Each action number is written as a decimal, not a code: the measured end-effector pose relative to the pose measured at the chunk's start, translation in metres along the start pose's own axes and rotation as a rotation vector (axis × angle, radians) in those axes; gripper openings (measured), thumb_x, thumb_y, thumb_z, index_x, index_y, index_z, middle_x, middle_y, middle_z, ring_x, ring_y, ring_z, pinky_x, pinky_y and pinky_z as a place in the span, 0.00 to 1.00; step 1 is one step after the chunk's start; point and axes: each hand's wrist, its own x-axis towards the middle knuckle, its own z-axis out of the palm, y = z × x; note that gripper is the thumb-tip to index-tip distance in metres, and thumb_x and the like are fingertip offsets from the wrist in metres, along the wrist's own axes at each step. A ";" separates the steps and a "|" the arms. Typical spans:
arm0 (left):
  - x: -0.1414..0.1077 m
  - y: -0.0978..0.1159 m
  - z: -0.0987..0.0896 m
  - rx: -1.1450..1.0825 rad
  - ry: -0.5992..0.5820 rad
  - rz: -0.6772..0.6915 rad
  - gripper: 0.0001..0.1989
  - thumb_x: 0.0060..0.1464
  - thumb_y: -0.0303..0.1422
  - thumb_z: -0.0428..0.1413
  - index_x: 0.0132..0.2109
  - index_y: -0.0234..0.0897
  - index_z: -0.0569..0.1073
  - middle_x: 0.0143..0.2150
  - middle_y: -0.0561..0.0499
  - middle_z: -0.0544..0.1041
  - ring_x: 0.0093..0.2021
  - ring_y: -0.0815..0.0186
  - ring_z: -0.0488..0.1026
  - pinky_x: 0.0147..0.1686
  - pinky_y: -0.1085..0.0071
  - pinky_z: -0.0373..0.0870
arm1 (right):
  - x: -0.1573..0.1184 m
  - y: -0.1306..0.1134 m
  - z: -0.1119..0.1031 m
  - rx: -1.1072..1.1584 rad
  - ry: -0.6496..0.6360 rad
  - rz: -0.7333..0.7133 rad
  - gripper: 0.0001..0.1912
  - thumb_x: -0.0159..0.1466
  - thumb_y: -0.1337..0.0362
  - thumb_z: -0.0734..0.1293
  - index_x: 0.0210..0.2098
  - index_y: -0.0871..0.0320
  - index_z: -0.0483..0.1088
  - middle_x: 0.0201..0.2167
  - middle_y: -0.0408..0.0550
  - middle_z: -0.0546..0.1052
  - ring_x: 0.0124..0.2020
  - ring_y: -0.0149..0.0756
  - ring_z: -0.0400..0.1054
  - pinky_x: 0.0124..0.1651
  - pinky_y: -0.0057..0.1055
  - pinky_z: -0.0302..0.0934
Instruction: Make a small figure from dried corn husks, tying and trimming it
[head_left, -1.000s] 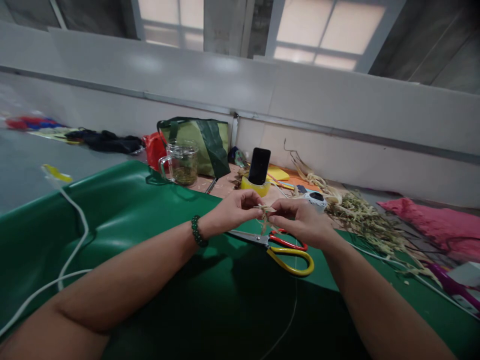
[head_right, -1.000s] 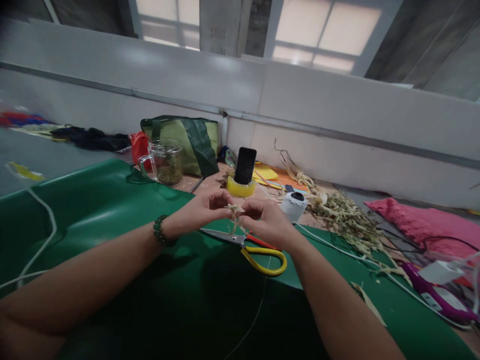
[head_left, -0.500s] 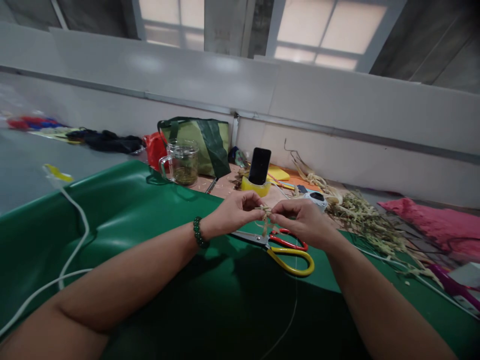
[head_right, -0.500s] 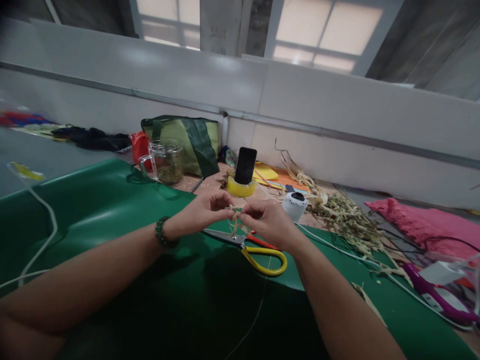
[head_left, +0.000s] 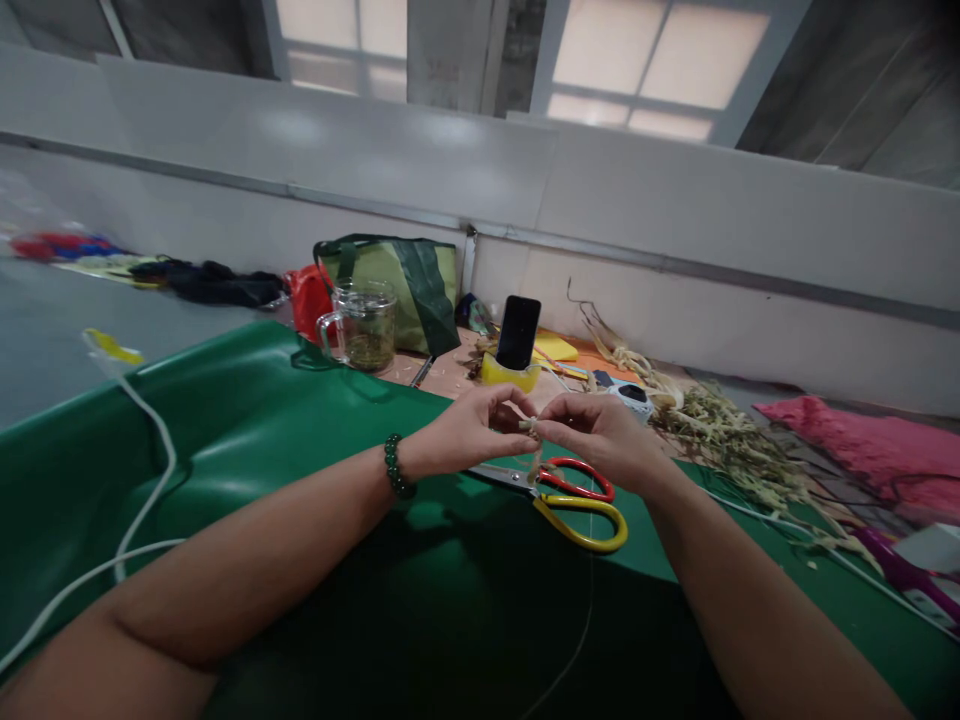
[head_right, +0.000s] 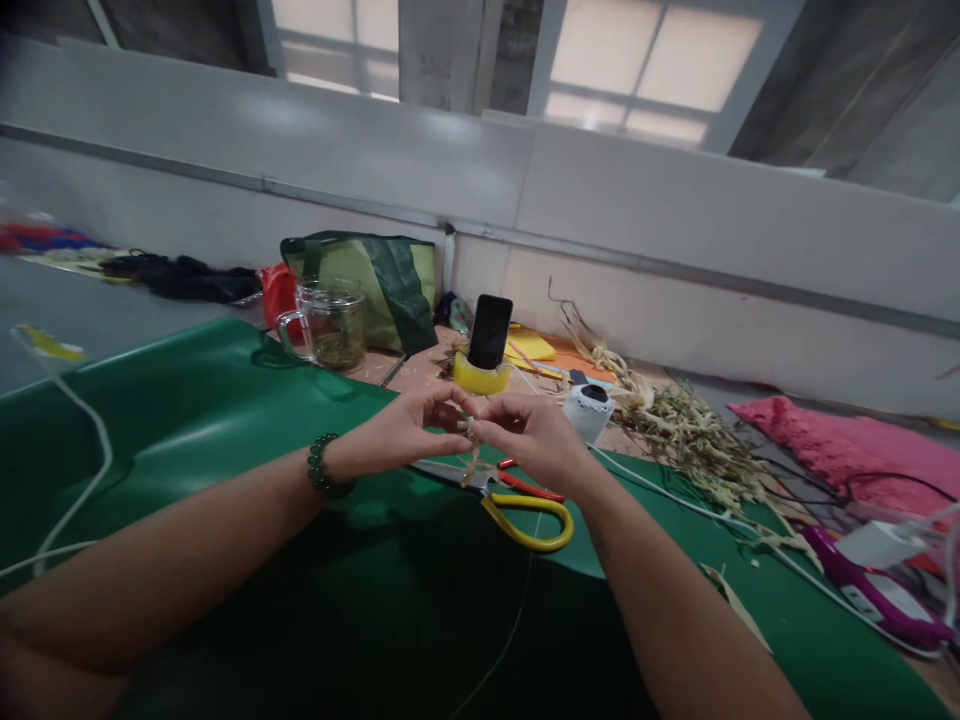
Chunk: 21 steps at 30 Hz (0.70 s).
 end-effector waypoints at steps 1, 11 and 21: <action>0.000 0.000 -0.001 0.002 -0.012 -0.006 0.14 0.48 0.31 0.63 0.41 0.32 0.69 0.34 0.49 0.76 0.36 0.67 0.75 0.36 0.71 0.72 | 0.000 0.000 -0.002 0.012 -0.009 0.017 0.12 0.56 0.56 0.68 0.27 0.59 0.72 0.22 0.43 0.72 0.23 0.28 0.63 0.26 0.26 0.58; 0.002 0.003 -0.007 -0.039 -0.056 -0.081 0.12 0.55 0.37 0.58 0.35 0.30 0.75 0.31 0.49 0.76 0.33 0.70 0.71 0.38 0.72 0.69 | 0.001 0.001 -0.005 -0.043 0.085 0.011 0.13 0.54 0.55 0.68 0.25 0.61 0.72 0.21 0.44 0.71 0.21 0.27 0.60 0.24 0.26 0.55; 0.003 -0.001 -0.008 -0.053 0.026 -0.111 0.08 0.48 0.31 0.63 0.31 0.30 0.73 0.28 0.53 0.73 0.31 0.72 0.68 0.36 0.74 0.66 | -0.001 -0.003 -0.001 -0.189 0.165 -0.020 0.12 0.55 0.57 0.66 0.22 0.59 0.70 0.19 0.42 0.68 0.21 0.27 0.58 0.24 0.26 0.55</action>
